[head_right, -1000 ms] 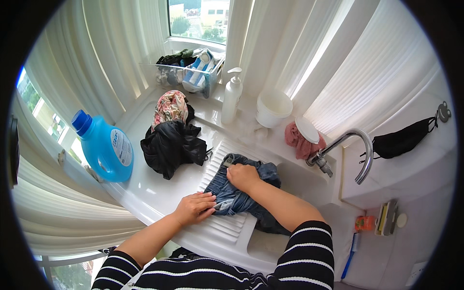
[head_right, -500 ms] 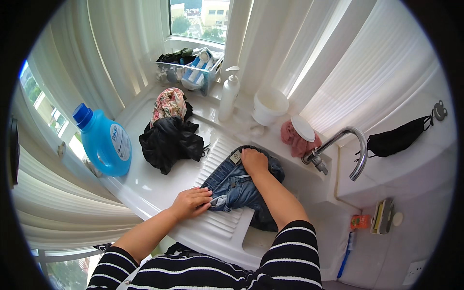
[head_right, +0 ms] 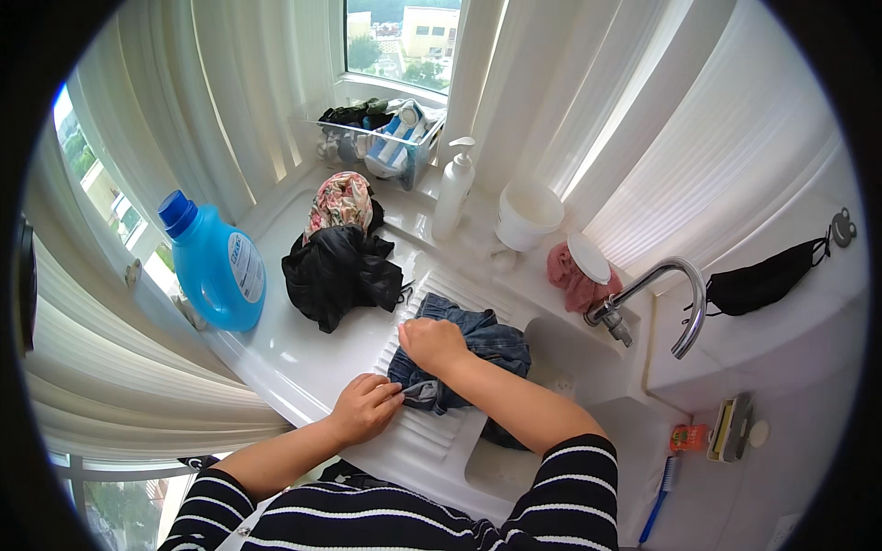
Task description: The person hand-washes a dark garment in a utility sink. They repeatedly scrub the fabric against the sink's built-in washboard, rinse the item under the faucet, and wring out the excess water. The person handles the garment by hand throughout the process.
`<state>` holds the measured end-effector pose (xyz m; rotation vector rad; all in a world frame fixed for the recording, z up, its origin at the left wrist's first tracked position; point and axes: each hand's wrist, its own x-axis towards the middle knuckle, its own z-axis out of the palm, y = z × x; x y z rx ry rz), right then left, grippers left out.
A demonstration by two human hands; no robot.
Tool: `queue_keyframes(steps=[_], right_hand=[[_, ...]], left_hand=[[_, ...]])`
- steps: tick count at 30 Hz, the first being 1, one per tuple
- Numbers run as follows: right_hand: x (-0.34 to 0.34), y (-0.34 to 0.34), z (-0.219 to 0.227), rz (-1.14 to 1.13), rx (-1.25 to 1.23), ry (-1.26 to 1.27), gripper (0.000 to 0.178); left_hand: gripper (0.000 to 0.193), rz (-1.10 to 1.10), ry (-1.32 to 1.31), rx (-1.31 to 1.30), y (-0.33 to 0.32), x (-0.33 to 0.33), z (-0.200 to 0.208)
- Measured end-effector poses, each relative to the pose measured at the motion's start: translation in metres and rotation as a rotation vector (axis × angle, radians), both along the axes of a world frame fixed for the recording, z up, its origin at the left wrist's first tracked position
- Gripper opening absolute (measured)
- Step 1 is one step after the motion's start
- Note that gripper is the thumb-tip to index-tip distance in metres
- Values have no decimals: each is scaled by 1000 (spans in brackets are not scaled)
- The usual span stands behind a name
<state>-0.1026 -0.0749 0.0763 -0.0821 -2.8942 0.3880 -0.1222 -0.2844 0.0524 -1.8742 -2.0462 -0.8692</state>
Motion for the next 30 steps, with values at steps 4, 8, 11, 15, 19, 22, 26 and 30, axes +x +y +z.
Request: queue_keyframes(steps=[4,8,11,15,19,22,26,30], right_hand=[[9,-21,-35,61,35,-2,30],[-35,39,-39,-234,145,31,36],[-18,-17,-7,64,-2,-34,37],[9,-17,-41,95,19,46,30],[-43,73,-35,-265,295,-47,29],[-36,5,-11,-25,173,-12,28],[6,-32,-30,230,86,-105,30],[-36,100,-64,-249,238,82,31]], left_hand=[[24,24,80,-41,-14,11,-16],[26,23,46,-57,-11,11,-9],[28,20,74,-93,-15,10,-10],[28,23,62,-121,-14,11,-10],[34,7,65,-90,-11,10,-8],[35,13,64,-112,-14,10,-13],[35,-27,16,-133,-14,4,-17],[33,-8,23,-109,-13,16,-12]])
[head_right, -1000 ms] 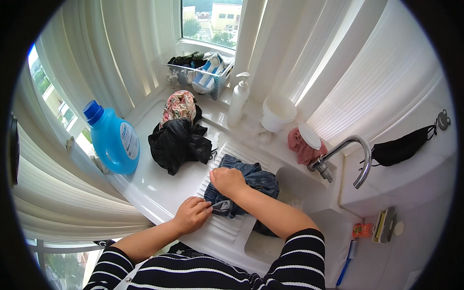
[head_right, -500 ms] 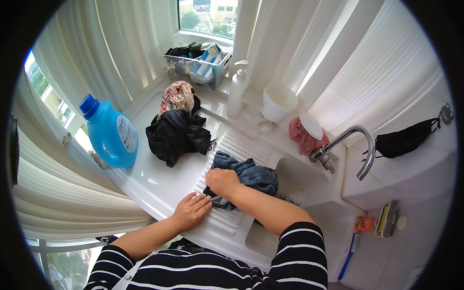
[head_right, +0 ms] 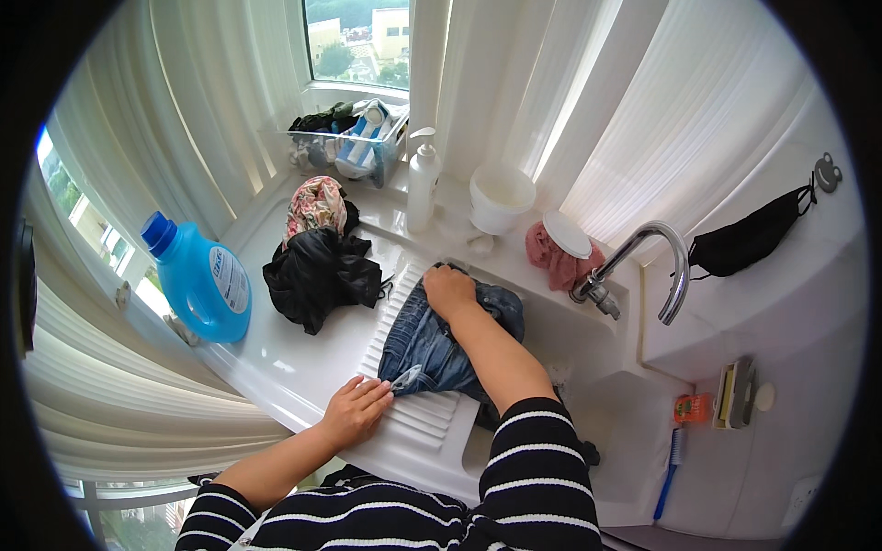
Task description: The person hand-washes a dark garment in a utility sink. They repeatedly scrub the fabric against the sink's built-in washboard, rinse the item under the faucet, and wring out the excess water. The person handles the garment by hand throughout the process.
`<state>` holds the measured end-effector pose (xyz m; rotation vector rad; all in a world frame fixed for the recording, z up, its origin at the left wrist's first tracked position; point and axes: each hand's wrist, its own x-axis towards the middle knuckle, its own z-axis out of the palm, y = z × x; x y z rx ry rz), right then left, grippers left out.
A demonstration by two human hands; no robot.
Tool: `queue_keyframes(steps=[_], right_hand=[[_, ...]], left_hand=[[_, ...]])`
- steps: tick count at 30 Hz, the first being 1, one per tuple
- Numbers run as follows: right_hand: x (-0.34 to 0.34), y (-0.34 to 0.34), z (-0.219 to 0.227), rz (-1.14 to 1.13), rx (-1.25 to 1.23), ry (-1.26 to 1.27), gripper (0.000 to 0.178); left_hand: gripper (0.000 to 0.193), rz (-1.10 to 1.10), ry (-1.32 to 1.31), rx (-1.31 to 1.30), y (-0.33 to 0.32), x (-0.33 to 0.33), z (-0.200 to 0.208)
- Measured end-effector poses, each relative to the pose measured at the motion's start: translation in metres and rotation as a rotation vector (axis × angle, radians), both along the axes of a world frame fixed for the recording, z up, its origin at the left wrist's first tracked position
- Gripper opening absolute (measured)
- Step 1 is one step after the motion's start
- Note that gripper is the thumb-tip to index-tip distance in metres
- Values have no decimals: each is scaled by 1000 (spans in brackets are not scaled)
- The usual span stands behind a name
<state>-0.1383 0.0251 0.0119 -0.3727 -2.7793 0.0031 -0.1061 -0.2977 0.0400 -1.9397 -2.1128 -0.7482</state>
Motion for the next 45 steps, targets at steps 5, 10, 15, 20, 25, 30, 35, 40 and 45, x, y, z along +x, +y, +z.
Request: queue_keyframes(steps=[5,10,15,20,25,30,35,40,45], right_hand=[[12,-71,41,162,-267,-141,36],[23,-83,26,207,-184,-74,35],[-20,15,27,-22,-360,-122,38],[30,-5,92,151,-1192,-138,42],[103,14,76,56,-180,19,65],[155,28,10,-355,-965,41,101],[158,-16,29,-557,-786,253,64],[168,-71,116,-442,-875,452,50],[207,-125,95,13,-498,410,66]], left_hand=[[31,12,-6,-22,0,-6,1],[31,-1,-23,-13,-1,-8,3],[29,-21,-28,13,5,-8,6],[21,32,-202,124,4,-11,7],[25,180,-544,445,49,-37,33],[46,78,-392,166,142,-73,51],[56,195,12,-148,196,-83,31],[50,-76,-18,-345,181,-117,51],[59,-306,-247,-77,89,-72,76]])
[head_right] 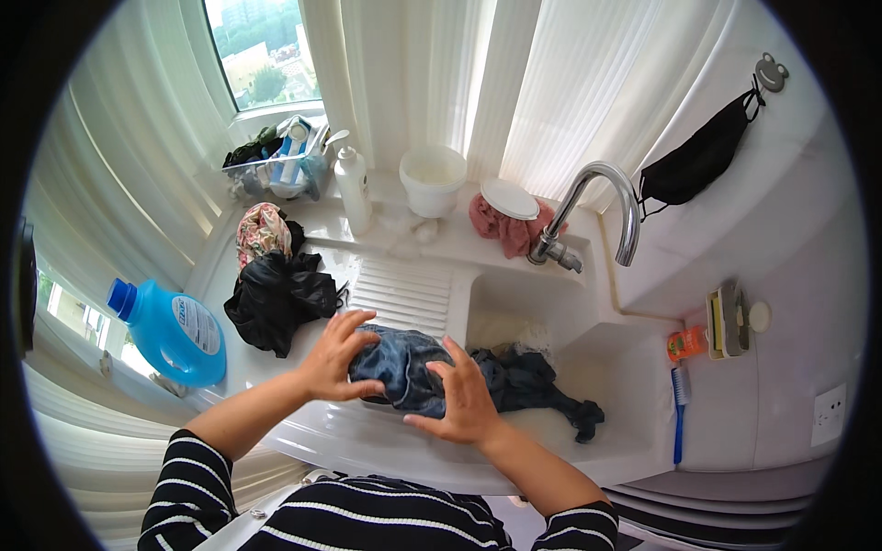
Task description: The person hand-washes a dark garment in a utility sink. They repeatedly scrub the fabric against the sink's built-in washboard, rinse the item under the faucet, and wring out the excess water. The person handles the garment by hand throughout the process.
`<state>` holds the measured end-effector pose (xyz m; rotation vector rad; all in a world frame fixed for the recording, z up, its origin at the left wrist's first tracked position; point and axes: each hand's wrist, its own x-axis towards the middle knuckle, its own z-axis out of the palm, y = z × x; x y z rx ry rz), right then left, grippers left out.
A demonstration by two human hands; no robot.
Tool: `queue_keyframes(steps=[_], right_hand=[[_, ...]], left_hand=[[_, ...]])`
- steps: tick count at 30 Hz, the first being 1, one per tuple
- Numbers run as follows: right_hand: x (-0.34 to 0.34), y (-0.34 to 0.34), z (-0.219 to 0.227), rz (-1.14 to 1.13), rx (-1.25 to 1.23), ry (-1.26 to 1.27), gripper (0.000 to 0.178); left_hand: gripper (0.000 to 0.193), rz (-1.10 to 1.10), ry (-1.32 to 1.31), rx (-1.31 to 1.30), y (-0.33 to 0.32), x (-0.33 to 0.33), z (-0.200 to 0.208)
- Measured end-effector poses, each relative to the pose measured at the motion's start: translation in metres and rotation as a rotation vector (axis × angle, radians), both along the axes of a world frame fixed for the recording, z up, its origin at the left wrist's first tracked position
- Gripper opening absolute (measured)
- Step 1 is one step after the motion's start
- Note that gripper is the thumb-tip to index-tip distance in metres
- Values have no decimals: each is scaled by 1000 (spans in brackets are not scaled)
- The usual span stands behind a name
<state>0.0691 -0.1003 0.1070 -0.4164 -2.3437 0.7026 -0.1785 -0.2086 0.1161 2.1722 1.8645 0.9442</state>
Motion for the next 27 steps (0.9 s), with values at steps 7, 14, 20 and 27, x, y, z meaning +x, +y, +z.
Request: queue_keyframes(steps=[7,14,20,27], right_hand=[[-75,54,-48,-158,52,-384,68],[-24,5,-32,96,30,-85,81],[-84,50,-47,-137,46,-242,66],[-54,31,-32,-33,-44,-547,96]], left_hand=[[45,349,105,-253,72,9,-63],[53,14,-318,-249,16,10,-58],[31,470,44,59,84,23,-71],[71,259,10,-162,48,25,-59]])
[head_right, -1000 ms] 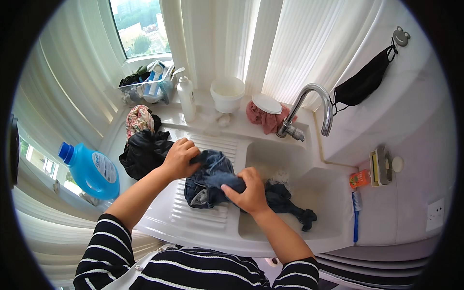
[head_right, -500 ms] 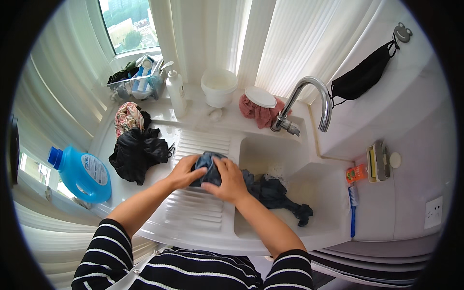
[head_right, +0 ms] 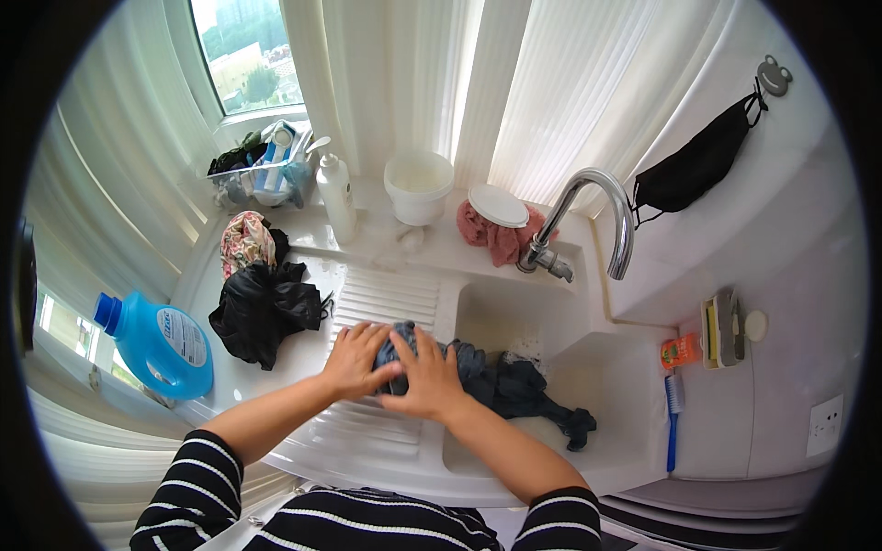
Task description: The person hand-washes a dark garment in a utility sink. They repeatedly scrub the fabric against the sink's built-in washboard, rinse the item under the faucet, and wring out the excess water. The person handles the garment by hand throughout the process.
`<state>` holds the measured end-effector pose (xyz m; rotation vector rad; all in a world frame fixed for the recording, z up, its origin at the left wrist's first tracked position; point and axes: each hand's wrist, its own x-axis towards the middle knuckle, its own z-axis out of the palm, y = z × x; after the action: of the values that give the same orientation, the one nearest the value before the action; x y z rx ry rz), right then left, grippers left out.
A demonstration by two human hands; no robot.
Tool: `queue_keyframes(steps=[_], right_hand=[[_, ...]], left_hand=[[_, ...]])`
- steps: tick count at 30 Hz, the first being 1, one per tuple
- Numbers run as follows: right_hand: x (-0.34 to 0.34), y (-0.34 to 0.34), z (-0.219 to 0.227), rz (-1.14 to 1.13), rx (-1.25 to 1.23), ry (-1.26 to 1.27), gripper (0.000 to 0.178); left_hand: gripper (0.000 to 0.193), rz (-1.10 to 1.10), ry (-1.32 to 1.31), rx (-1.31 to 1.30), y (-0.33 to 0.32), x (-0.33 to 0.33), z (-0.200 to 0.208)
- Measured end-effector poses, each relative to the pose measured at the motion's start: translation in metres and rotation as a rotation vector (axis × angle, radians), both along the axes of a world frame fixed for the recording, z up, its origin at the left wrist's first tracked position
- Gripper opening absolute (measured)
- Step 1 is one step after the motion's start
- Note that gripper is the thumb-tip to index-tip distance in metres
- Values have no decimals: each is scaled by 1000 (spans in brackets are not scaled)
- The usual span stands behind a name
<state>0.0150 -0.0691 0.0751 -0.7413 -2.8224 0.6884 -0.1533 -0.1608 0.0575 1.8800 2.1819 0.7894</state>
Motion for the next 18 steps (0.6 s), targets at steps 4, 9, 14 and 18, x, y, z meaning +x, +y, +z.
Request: queue_keyframes(steps=[4,9,14,18], right_hand=[[23,-17,-41,210,333,447,68],[-61,50,-16,-248,224,290,45],[3,12,-7,76,33,199,72],[39,-9,-55,304,319,456,71]], left_hand=[[68,-176,190,168,-43,17,-16],[40,333,192,85,65,-19,-2],[50,-7,-18,107,3,-3,-10],[52,-192,151,242,-43,26,-19]])
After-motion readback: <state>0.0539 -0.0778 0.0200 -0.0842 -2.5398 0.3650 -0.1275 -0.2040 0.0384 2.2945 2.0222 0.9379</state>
